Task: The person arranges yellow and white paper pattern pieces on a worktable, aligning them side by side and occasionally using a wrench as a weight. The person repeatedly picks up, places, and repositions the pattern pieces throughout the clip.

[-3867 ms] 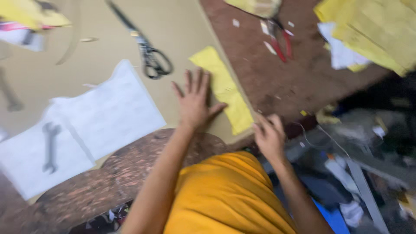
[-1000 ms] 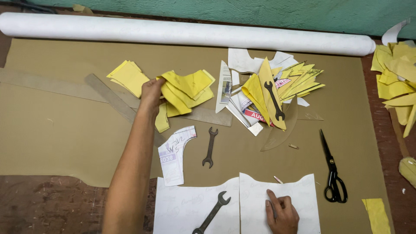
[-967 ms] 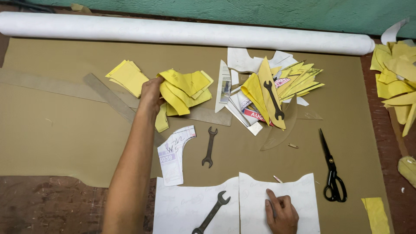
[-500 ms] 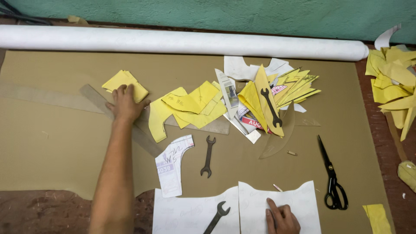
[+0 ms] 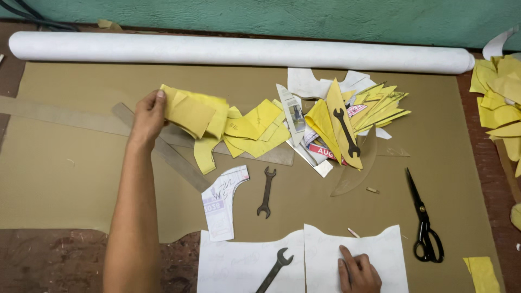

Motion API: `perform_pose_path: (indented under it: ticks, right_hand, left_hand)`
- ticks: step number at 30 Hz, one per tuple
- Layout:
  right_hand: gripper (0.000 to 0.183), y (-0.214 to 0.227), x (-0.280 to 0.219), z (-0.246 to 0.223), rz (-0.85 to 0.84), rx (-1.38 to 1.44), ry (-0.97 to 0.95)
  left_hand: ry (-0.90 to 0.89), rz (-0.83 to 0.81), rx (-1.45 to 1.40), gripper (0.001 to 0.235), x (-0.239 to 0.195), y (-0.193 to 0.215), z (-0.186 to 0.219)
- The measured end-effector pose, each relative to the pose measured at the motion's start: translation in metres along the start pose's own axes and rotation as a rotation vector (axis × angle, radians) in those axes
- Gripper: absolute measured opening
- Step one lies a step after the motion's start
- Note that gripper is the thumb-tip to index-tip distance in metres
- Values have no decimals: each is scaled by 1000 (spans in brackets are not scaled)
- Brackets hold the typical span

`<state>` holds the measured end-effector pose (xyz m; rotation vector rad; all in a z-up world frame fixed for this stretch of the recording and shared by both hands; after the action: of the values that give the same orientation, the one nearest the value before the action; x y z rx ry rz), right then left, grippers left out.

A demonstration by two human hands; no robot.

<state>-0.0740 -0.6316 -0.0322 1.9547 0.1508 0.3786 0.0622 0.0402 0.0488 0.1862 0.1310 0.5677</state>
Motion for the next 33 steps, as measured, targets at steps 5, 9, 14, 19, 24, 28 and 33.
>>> perform_pose_path:
  ticks: [5,9,14,19,24,28,33]
  right_hand:
    - [34,3,4,-5,16,-39,22]
    - [33,9,4,-9,-17,-10,-36]
    - [36,9,21,-7,-312,277,-328]
    - [66,27,47,-66,-591,1172,-534]
    - [59,82,55,-135,-654,1286,-305]
    - [34,108,45,-140,-590,1164,-343]
    - [42,149,10,-105,-422,793,-153]
  left_hand:
    - [-27,55,-73,46,-13,4,20]
    - [47,-46,-526,40,-53,-16,49]
    - [217,-196,-793,43,-168,-89,77]
    - [325,-286,-764,47,-288,-168,84]
    - [283,-195,-599,50,-369,-201,87]
    - [195,-236,-422,60,-394,-195,105]
    - [104,-585,108,48,-426,-210,111]
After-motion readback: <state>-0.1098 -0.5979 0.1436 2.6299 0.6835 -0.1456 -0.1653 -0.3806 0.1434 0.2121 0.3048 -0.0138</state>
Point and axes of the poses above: each hand's wrist, its own x-axis towards the middle knuckle, its own y-axis out of the back of the hand, z = x × y, the point moved 9 cm from there along x, towards the middle knuckle, and after that the axes turned 4 degrees about -z, right-handed, at the moved point
